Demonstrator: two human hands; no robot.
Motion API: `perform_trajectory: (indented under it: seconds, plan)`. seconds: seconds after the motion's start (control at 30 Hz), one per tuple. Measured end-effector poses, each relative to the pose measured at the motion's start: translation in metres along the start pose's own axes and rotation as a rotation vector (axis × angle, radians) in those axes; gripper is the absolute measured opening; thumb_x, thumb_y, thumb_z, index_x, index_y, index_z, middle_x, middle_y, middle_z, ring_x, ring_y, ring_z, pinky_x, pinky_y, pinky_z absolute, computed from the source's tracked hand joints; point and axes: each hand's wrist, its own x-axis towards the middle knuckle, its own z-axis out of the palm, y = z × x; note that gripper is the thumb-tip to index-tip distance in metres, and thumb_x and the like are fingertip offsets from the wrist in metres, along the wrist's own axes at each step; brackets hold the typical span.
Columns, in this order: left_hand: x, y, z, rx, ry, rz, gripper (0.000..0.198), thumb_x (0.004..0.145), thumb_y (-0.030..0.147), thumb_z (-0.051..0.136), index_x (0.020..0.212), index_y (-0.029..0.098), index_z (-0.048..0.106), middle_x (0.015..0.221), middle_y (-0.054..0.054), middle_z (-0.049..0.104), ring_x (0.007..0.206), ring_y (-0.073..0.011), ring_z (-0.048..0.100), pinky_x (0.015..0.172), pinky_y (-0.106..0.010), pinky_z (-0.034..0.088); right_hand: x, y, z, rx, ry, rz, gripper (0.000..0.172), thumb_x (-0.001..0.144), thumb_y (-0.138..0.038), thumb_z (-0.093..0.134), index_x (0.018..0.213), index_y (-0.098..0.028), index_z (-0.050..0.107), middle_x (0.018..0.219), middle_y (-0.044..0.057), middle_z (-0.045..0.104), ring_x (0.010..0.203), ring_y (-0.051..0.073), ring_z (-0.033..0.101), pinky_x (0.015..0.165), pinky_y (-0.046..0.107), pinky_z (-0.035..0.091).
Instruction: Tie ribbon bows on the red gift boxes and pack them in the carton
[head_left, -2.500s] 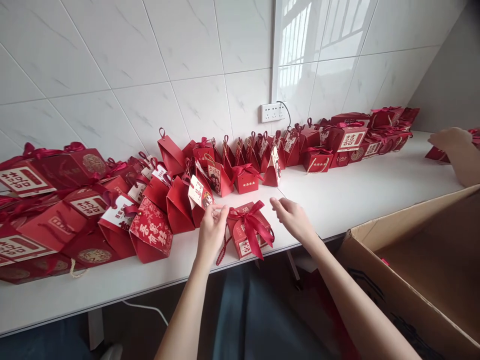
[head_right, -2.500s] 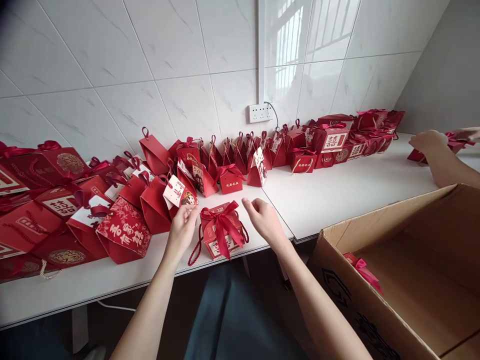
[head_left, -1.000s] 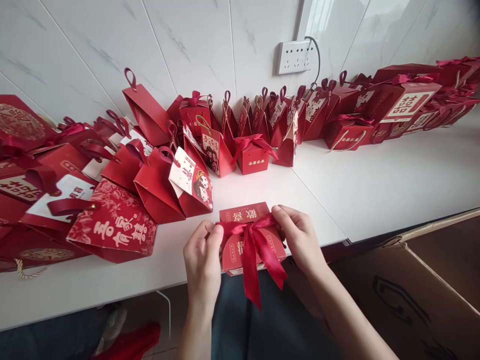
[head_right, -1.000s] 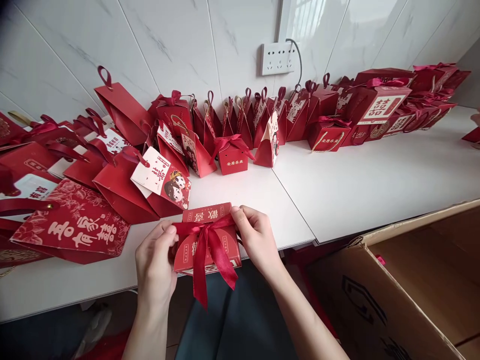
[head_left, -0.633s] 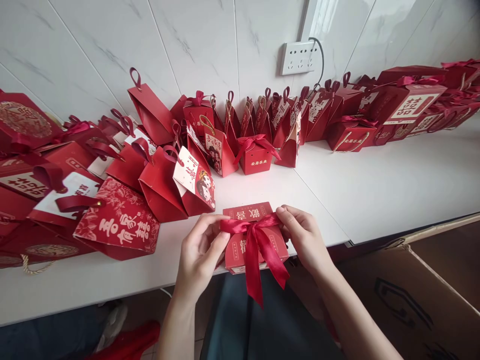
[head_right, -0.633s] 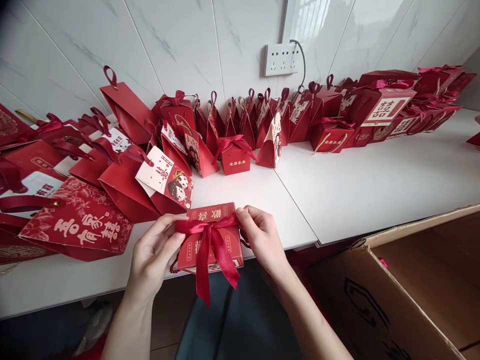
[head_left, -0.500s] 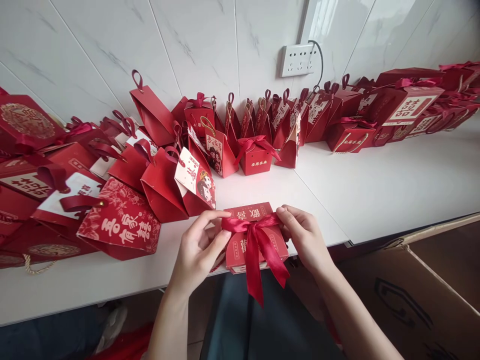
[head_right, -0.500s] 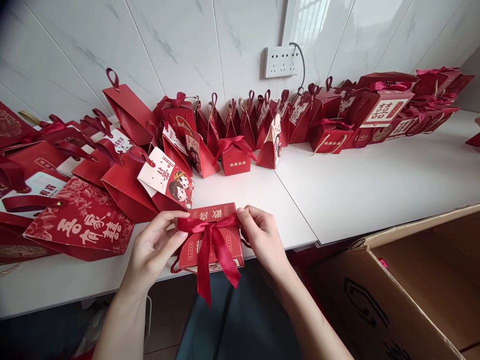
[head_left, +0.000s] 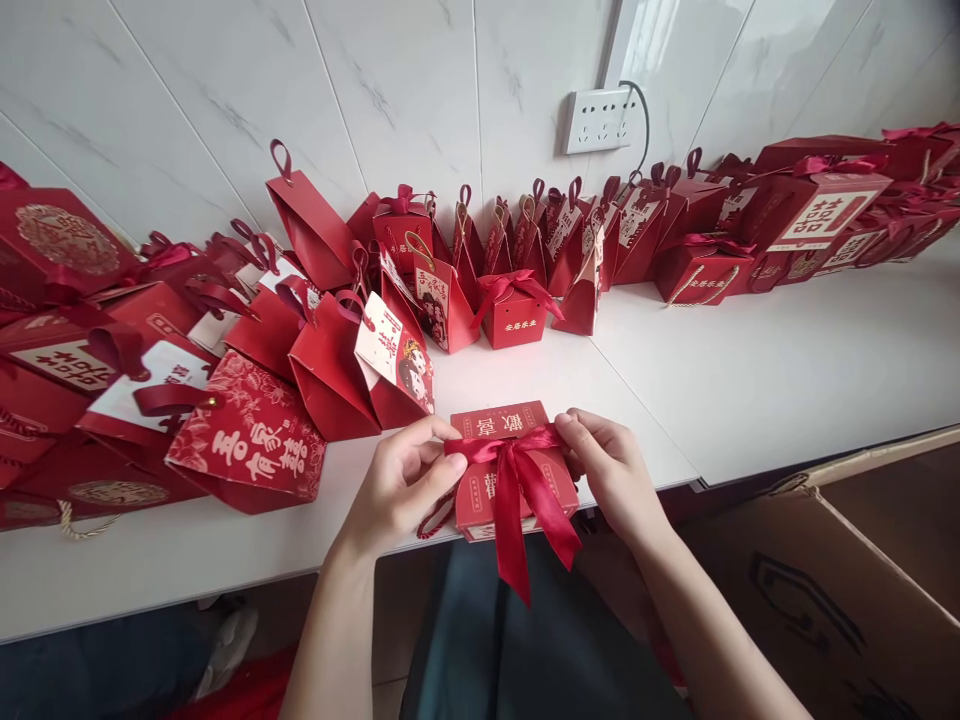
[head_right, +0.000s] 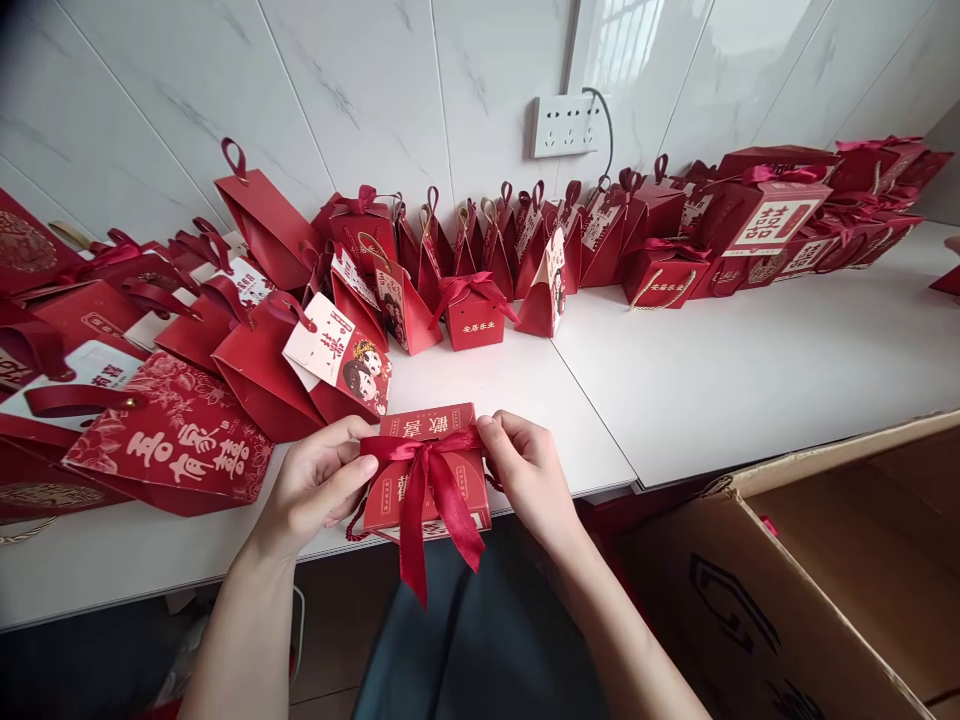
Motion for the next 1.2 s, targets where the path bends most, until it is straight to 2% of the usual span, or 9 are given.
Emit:
perform_trajectory:
  seconds: [0.13,0.3,0.53,0.67,0.77,0.87,1.07,1.2]
  plan:
    - [0.000,0.001,-0.003,0.008,-0.052,-0.010,0.024,0.083,0.039,0.057,0.075,0.016,0.054,0.045,0.009,0.041,0.032,-0.0006,0.025,0.031,-0.013,0.020,0.000,-0.001,0.000,-0.004,0.014,-0.001,0.046,0.082,-0.051,0.054,0.055,-0.020,0.035,0.050,-0.007,0.030,0.044,0.006,0.026,0.041,0.020,0.024]
    - [0.002,0.002,-0.006,-0.042,-0.103,-0.022,0.028,0.084,0.041,0.057,0.069,0.017,0.054,0.039,0.011,0.029,0.031,-0.0012,0.021,0.030,-0.013,0.020,-0.001,-0.003,0.002,-0.009,0.013,-0.008,0.046,0.082,-0.052,0.054,0.055,-0.020,0.034,0.050,-0.007,0.030,0.044,0.006,0.026,0.041,0.020,0.025]
    - [0.006,-0.001,-0.011,-0.001,-0.002,-0.007,0.026,0.080,0.044,0.061,0.082,0.018,0.057,0.044,0.010,0.033,0.035,-0.0023,0.025,0.032,-0.013,0.020,-0.002,-0.005,0.000,-0.026,0.010,-0.013,0.046,0.082,-0.052,0.053,0.055,-0.020,0.035,0.050,-0.007,0.031,0.045,0.006,0.028,0.041,0.020,0.027]
    - [0.007,-0.002,-0.012,-0.018,0.009,-0.016,0.023,0.080,0.040,0.061,0.087,0.020,0.056,0.045,0.010,0.035,0.037,-0.0034,0.028,0.034,-0.013,0.025,-0.002,-0.005,0.000,-0.033,0.007,-0.020,0.045,0.083,-0.051,0.052,0.055,-0.020,0.035,0.051,-0.006,0.031,0.046,0.006,0.028,0.042,0.020,0.027]
    - [0.006,-0.001,-0.011,-0.008,-0.009,-0.013,0.020,0.081,0.038,0.059,0.079,0.019,0.053,0.045,0.010,0.036,0.038,-0.0033,0.029,0.035,-0.013,0.026,-0.001,-0.005,0.000,-0.033,0.004,-0.021,0.045,0.082,-0.051,0.052,0.055,-0.020,0.034,0.051,-0.006,0.030,0.046,0.006,0.028,0.042,0.021,0.026]
    - [0.005,0.002,-0.011,0.030,-0.064,-0.024,0.026,0.083,0.038,0.057,0.068,0.018,0.048,0.045,0.009,0.035,0.038,-0.0030,0.030,0.036,-0.014,0.026,-0.001,-0.005,0.000,-0.032,0.004,-0.025,0.045,0.083,-0.051,0.052,0.055,-0.020,0.034,0.052,-0.006,0.030,0.046,0.006,0.028,0.042,0.021,0.026]
    - [0.006,0.007,-0.010,0.104,-0.113,-0.065,0.036,0.084,0.044,0.055,0.062,0.017,0.047,0.048,0.008,0.028,0.039,-0.0027,0.024,0.035,-0.016,0.018,-0.002,-0.005,0.000,-0.035,-0.001,-0.031,0.046,0.083,-0.051,0.052,0.055,-0.020,0.034,0.051,-0.006,0.031,0.046,0.006,0.028,0.043,0.021,0.026]
    - [0.005,0.006,-0.012,0.155,-0.065,-0.018,0.035,0.084,0.046,0.054,0.066,0.017,0.050,0.048,0.008,0.028,0.039,-0.0035,0.024,0.035,-0.018,0.019,-0.003,-0.006,0.001,-0.030,-0.001,-0.030,0.047,0.082,-0.053,0.053,0.055,-0.020,0.034,0.051,-0.006,0.031,0.046,0.007,0.029,0.043,0.021,0.027]
